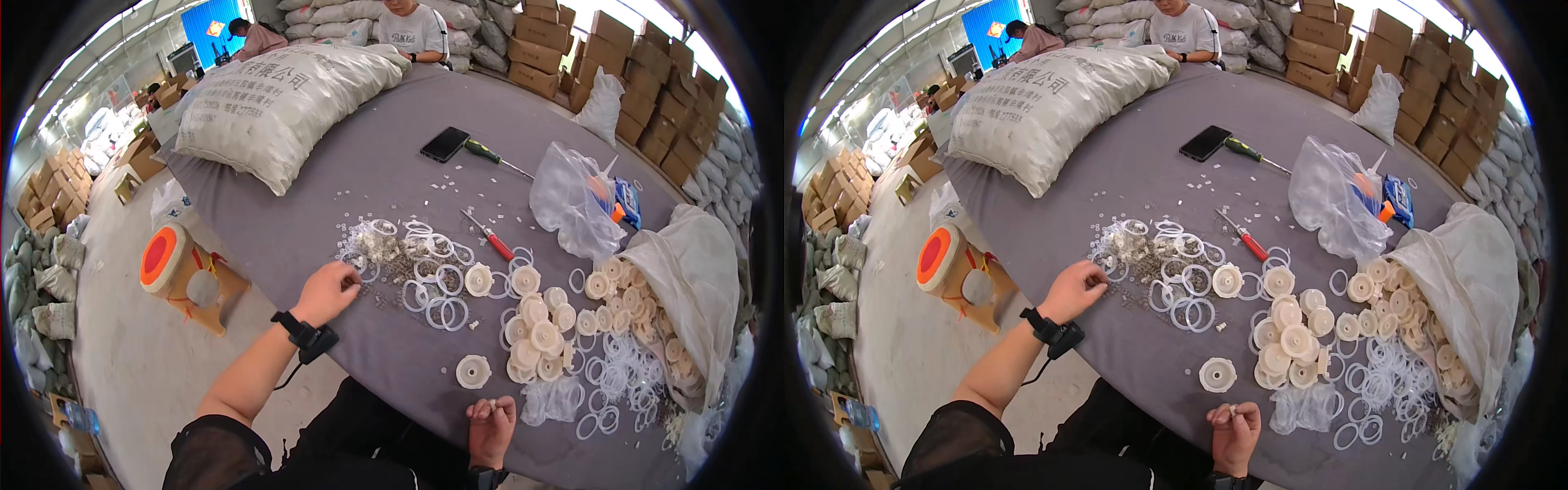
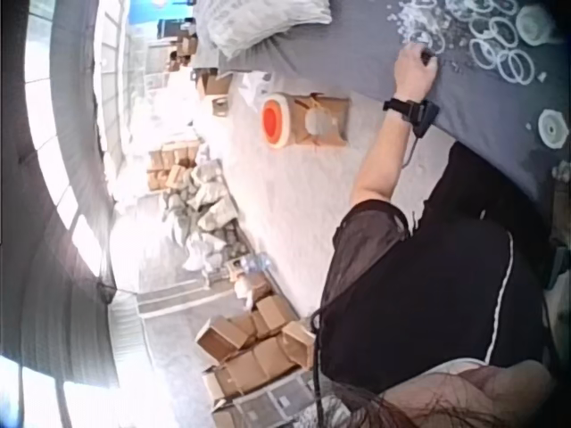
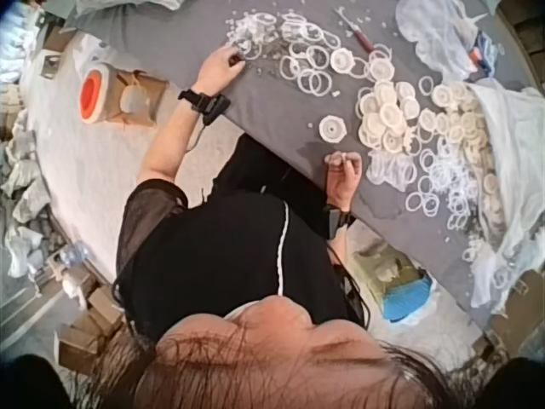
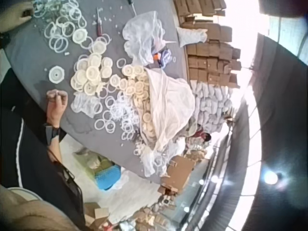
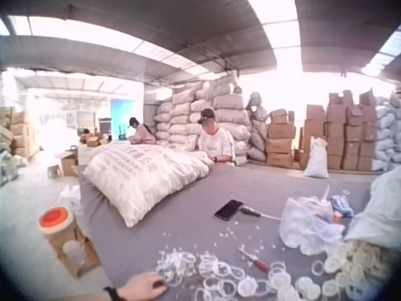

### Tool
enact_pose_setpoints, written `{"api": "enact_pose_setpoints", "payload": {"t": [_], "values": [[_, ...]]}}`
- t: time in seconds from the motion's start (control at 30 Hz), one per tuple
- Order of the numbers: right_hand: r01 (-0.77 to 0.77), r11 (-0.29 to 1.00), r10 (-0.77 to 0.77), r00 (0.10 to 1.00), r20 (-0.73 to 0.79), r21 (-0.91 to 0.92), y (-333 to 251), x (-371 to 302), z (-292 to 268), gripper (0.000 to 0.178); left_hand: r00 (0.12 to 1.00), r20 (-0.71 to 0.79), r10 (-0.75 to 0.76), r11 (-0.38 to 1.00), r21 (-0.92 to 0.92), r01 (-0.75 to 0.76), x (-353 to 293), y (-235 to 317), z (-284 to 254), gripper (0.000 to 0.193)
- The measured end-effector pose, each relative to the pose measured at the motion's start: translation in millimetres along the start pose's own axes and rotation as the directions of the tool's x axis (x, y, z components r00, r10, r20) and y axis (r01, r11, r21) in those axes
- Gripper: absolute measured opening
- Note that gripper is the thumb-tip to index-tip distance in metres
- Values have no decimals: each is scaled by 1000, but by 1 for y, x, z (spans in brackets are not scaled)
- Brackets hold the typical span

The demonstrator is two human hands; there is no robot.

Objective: Assembling small white plastic discs with clear plastic rings and metal components.

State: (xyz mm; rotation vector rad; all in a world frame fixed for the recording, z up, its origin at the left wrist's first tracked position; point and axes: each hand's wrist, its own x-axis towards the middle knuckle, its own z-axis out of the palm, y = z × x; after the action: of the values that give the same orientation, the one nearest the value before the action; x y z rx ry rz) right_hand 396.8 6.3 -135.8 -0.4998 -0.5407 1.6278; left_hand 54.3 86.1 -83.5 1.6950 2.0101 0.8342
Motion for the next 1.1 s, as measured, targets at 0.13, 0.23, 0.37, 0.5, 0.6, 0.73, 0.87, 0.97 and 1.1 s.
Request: {"api": "enact_pose_setpoints", "payload": {"t": [0.13, 0.23, 0.37, 0.5, 0.6, 0.73, 0.87, 0.97, 1.1], "values": [[-19, 1000, 19, 1000, -16, 3, -3, -1, 5, 6, 952, -7, 307, 944, 128, -303, -12, 21, 21, 10], [-16, 1000, 16, 1000, -12, 5, -3, -1, 4, 5, 943, -22, 333, 909, 273, -315, -19, 36, 32, 14], [-12, 999, 12, 1000, 0, 34, -1, -1, 2, 5, 966, -67, 249, 932, 288, -220, -17, 22, 37, 15], [-12, 1000, 12, 999, 51, 1, 0, 3, -4, 6, 972, -26, 235, 933, 288, -218, -11, 24, 36, 16], [-30, 996, 28, 999, 24, 89, -1, 4, -2, 6, 971, -28, 238, 933, 284, -220, -13, 31, 35, 16], [-47, 998, 48, 998, -36, 31, 0, -1, 2, 3, 932, 22, 362, 855, 392, -341, -21, 30, 32, 18], [-73, 992, 72, 997, 13, 104, -7, -10, -2, 9, 953, 2, 303, 886, 368, -282, -18, 22, 45, 17], [-49, 996, 48, 999, 20, 72, -7, -14, -6, 10, 962, 50, 270, 901, 340, -271, -17, 26, 49, 20], [-32, 998, 29, 998, 50, 51, -4, -11, -6, 12, 956, 18, 292, 896, 345, -281, -16, 23, 44, 23]]}}
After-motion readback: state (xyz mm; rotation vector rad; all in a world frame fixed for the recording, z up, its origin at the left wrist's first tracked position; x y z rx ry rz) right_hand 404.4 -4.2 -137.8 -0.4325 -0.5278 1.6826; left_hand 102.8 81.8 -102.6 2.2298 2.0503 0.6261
